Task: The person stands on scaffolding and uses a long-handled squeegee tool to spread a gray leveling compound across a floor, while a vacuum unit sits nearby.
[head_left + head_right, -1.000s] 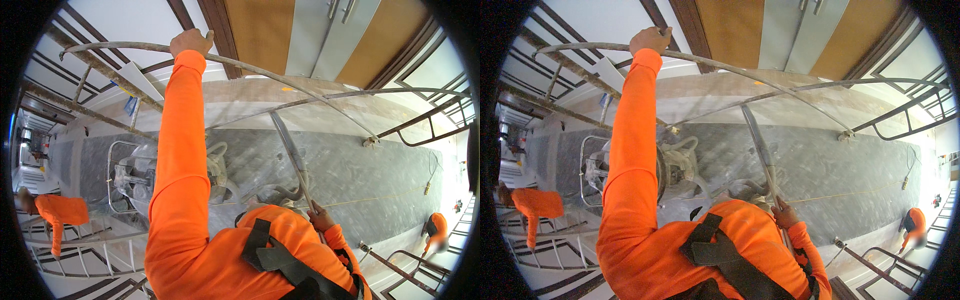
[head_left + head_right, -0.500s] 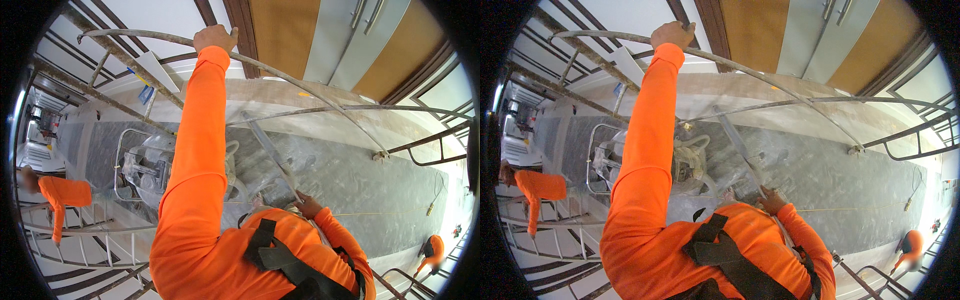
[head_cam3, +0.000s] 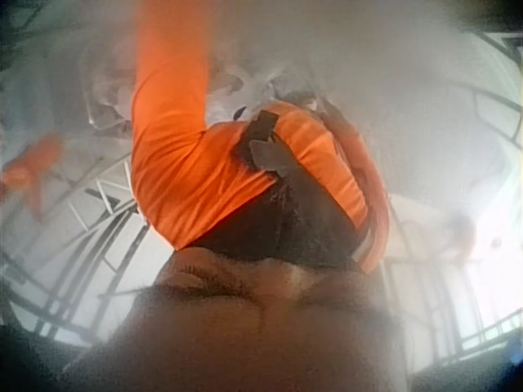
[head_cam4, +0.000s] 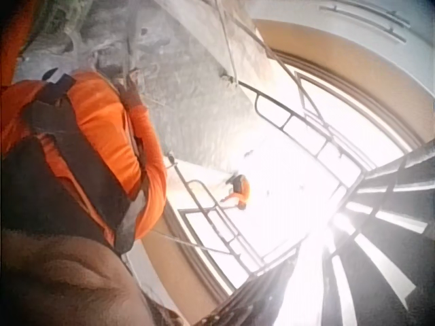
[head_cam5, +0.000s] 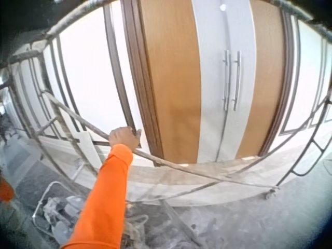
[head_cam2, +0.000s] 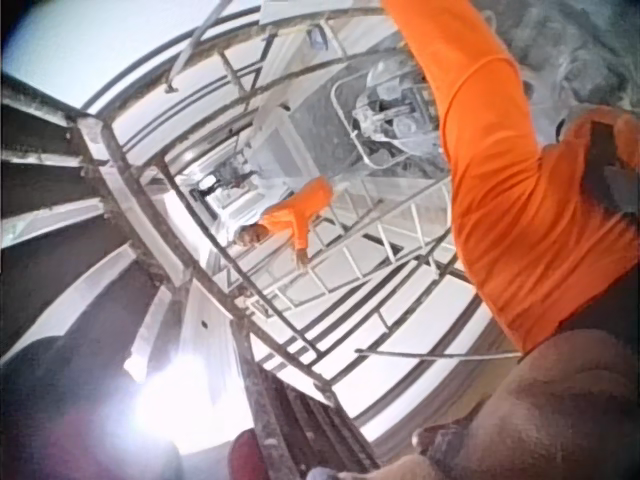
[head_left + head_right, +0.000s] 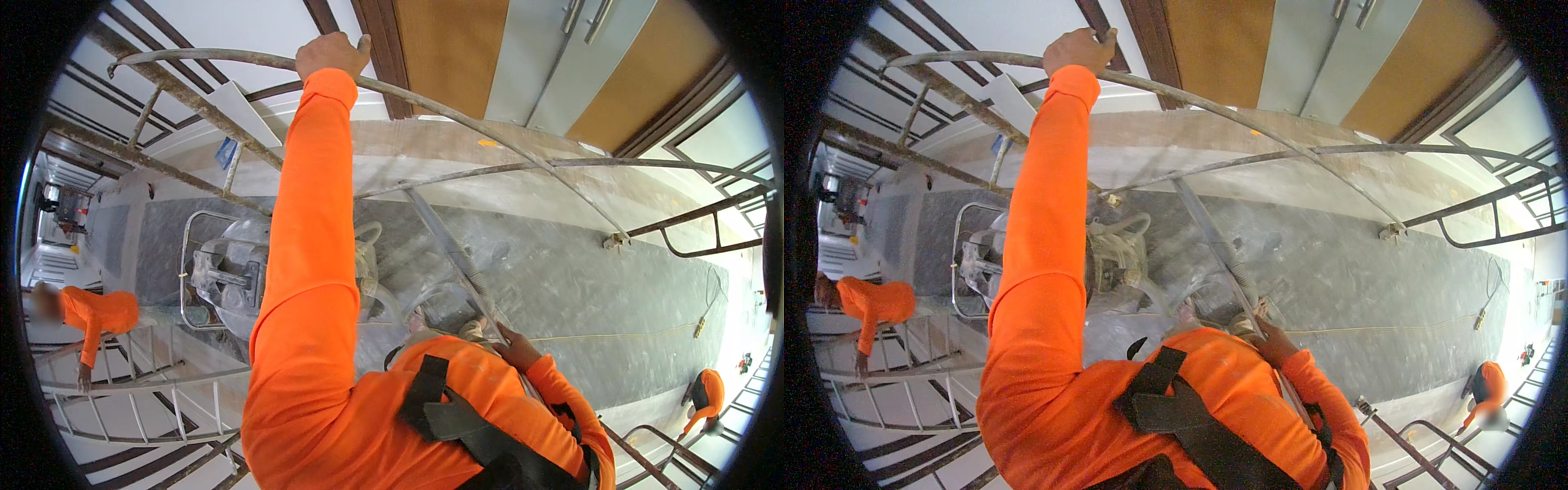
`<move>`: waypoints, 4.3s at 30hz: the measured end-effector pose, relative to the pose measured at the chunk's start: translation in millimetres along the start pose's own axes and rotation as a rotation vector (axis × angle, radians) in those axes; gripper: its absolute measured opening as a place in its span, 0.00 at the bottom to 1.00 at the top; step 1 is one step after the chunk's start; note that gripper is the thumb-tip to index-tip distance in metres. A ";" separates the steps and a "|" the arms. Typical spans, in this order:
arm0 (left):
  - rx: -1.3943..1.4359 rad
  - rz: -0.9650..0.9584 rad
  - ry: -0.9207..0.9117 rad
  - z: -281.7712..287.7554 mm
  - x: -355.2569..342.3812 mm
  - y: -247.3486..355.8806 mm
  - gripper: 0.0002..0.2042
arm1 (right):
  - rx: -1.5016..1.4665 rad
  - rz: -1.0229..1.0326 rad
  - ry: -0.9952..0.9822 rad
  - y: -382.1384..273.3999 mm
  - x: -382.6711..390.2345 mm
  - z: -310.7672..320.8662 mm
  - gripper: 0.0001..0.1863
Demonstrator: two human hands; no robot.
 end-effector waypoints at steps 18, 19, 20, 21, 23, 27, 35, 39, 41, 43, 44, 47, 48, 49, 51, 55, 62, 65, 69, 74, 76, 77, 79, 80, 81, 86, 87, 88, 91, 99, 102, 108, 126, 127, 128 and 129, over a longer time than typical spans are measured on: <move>-0.039 -0.062 -0.038 -9.7 -4.0 -0.3 0.30 | -0.422 -0.378 0.287 26.5 126.2 -13.8 0.35; -0.039 -0.060 -0.002 -10.0 -5.3 -1.1 0.30 | -0.394 -0.340 0.290 34.5 124.7 -19.6 0.35; -0.038 -0.058 0.034 -11.4 -6.1 -2.1 0.29 | -0.370 -0.303 0.285 39.7 123.3 -23.8 0.35; -0.037 -0.056 0.068 -8.0 -3.9 -0.4 0.29 | -0.346 -0.267 0.280 40.2 122.0 -27.7 0.35; -0.034 -0.057 0.000 -4.4 -0.8 0.6 0.29 | -0.313 -0.222 0.255 39.9 120.2 -32.8 0.35; -0.002 -0.062 -0.119 2.5 1.3 4.2 0.30 | -0.181 -0.040 0.256 38.4 110.0 -40.0 0.34; -0.019 -0.076 0.000 2.0 1.0 -1.9 0.31 | -0.221 -0.307 0.190 -3.4 123.4 -38.3 0.35; -0.024 -0.078 -0.009 5.3 6.2 4.2 0.31 | -0.376 -0.462 0.277 11.4 143.7 -36.5 0.34; -0.015 -0.067 0.008 2.6 5.2 2.1 0.31 | -0.414 -0.468 0.316 26.6 148.9 -31.3 0.35; -0.034 -0.069 -0.015 3.6 5.7 2.9 0.31 | -0.447 -0.486 0.364 40.0 151.0 -21.7 0.34; -0.044 -0.069 -0.027 3.7 5.7 3.2 0.30 | -0.479 -0.475 0.396 46.5 150.9 -17.1 0.34; -0.039 -0.064 -0.035 0.9 3.3 3.0 0.30 | -0.602 -0.467 0.465 54.5 147.6 -0.3 0.34; -0.034 -0.062 -0.030 2.6 3.2 4.4 0.30 | -0.612 -0.462 0.490 60.8 145.1 6.9 0.34; -0.030 -0.060 -0.025 4.3 4.6 5.1 0.30 | -0.620 -0.457 0.514 66.0 141.3 13.7 0.34; -0.026 -0.058 -0.026 6.2 5.4 5.6 0.30 | -0.589 -0.468 0.552 74.9 130.8 27.7 0.34; -0.034 -0.054 -0.041 8.4 6.5 3.9 0.30 | -0.656 -0.460 0.593 85.3 115.7 52.5 0.33; -0.045 -0.076 -0.030 5.0 5.6 14.9 0.30 | -0.791 -0.414 0.636 106.2 99.7 66.8 0.34; -0.058 -0.047 -0.031 10.9 8.4 5.7 0.30 | -0.798 -0.432 0.607 96.4 106.1 53.1 0.35; -0.065 -0.051 -0.016 7.0 6.1 5.8 0.30 | -0.853 -0.450 0.520 71.8 125.5 35.3 0.36; -0.048 -0.043 -0.008 10.2 7.5 3.8 0.29 | -0.669 -0.416 0.432 45.8 108.4 31.0 0.33; -0.040 -0.044 0.007 9.5 8.4 9.5 0.28 | -0.606 -0.401 0.434 45.8 91.6 38.5 0.33; -0.037 -0.043 0.014 8.4 7.9 12.7 0.28 | -0.588 -0.402 0.448 48.7 81.1 43.2 0.33; -0.052 -0.042 -0.007 9.5 6.3 11.0 0.28 | -0.583 -0.394 0.455 55.0 63.3 51.6 0.34; -0.058 -0.041 -0.018 9.9 5.0 10.2 0.29 | -0.599 -0.388 0.455 60.1 57.3 58.0 0.34; -0.055 -0.040 -0.012 9.2 5.3 9.2 0.29 | -0.616 -0.385 0.452 62.8 53.4 62.8 0.34; -0.054 -0.011 0.011 4.9 0.3 4.1 0.30 | -0.668 -0.424 0.546 87.9 45.2 90.5 0.35; -0.050 -0.008 0.005 4.7 1.7 5.7 0.30 | -0.683 -0.422 0.569 92.2 45.6 95.3 0.35; -0.047 -0.006 -0.001 5.9 2.9 6.6 0.30 | -0.697 -0.423 0.584 94.2 45.4 101.7 0.35; -0.062 -0.007 -0.015 4.4 1.7 7.6 0.30 | -0.689 -0.419 0.645 104.6 39.2 118.4 0.34; -0.070 0.016 -0.024 8.4 -2.1 14.4 0.32 | -0.782 -0.367 0.690 135.2 -29.2 171.8 0.35; -0.093 0.010 0.007 8.5 -2.7 13.7 0.32 | -0.807 -0.343 0.647 130.8 -51.6 182.6 0.36; -0.096 0.020 0.005 11.5 1.8 18.7 0.31 | -0.756 -0.350 0.615 104.1 -69.1 202.7 0.35; -0.158 0.130 -0.058 14.2 -1.6 24.9 0.33 | -1.168 -0.170 0.572 180.9 -211.0 242.2 0.31; -0.175 0.149 -0.085 12.7 3.5 18.9 0.33 | -1.015 -0.223 0.587 158.6 -194.5 235.6 0.32; -0.183 0.159 -0.101 14.2 6.0 20.6 0.33 | -0.869 -0.270 0.610 134.9 -173.0 234.0 0.34; -0.175 0.146 -0.097 12.7 3.6 27.7 0.33 | -0.761 -0.262 0.645 129.2 -152.8 229.4 0.33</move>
Point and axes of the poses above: each hand's wrist, its own x-axis away from the middle knuckle, its own z-axis out of the back of the hand, y = z × x, the point moved 4 cm from there along -x, towards the middle knuckle, and after that the axes turned 10 degrees about -x, right-handed, at the moved point
